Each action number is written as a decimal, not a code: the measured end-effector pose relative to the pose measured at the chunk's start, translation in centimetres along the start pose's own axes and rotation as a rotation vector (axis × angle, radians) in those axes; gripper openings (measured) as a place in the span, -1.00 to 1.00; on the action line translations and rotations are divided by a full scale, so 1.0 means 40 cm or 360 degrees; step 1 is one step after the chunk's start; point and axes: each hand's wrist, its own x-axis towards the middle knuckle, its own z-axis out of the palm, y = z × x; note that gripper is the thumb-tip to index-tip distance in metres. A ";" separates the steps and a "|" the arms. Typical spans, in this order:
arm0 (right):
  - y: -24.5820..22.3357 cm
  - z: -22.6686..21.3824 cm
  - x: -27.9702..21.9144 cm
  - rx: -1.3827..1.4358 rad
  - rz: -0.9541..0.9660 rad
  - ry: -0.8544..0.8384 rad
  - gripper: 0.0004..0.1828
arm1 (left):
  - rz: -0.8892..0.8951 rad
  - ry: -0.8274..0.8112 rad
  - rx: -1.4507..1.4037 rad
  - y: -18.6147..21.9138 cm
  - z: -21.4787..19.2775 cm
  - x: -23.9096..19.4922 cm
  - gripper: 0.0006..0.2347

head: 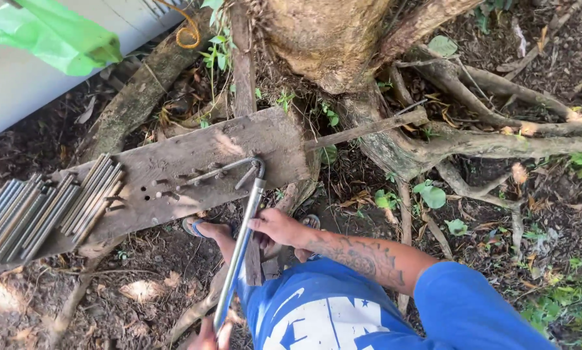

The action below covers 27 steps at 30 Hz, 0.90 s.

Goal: Bending rebar rods using a manual pipe bender.

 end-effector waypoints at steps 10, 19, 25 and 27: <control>-0.073 0.043 -0.008 -0.0289 0.0121 0.0371 -0.68 | 0.0228 -0.0334 -0.0026 0.254 -0.001 0.151 -0.69; -0.223 0.009 -0.053 -0.0807 -0.0390 0.0660 -0.77 | -0.0039 -0.0469 -0.0360 0.414 -0.083 0.172 -0.74; -0.344 -0.074 -0.064 -0.1813 -0.1082 0.1156 -0.21 | 0.0173 -0.0302 -0.0476 0.388 -0.113 0.130 -0.75; -0.348 -0.092 -0.055 -0.1564 -0.0580 0.0956 -0.24 | -0.0031 -0.0360 -0.0375 0.324 -0.128 0.091 -0.69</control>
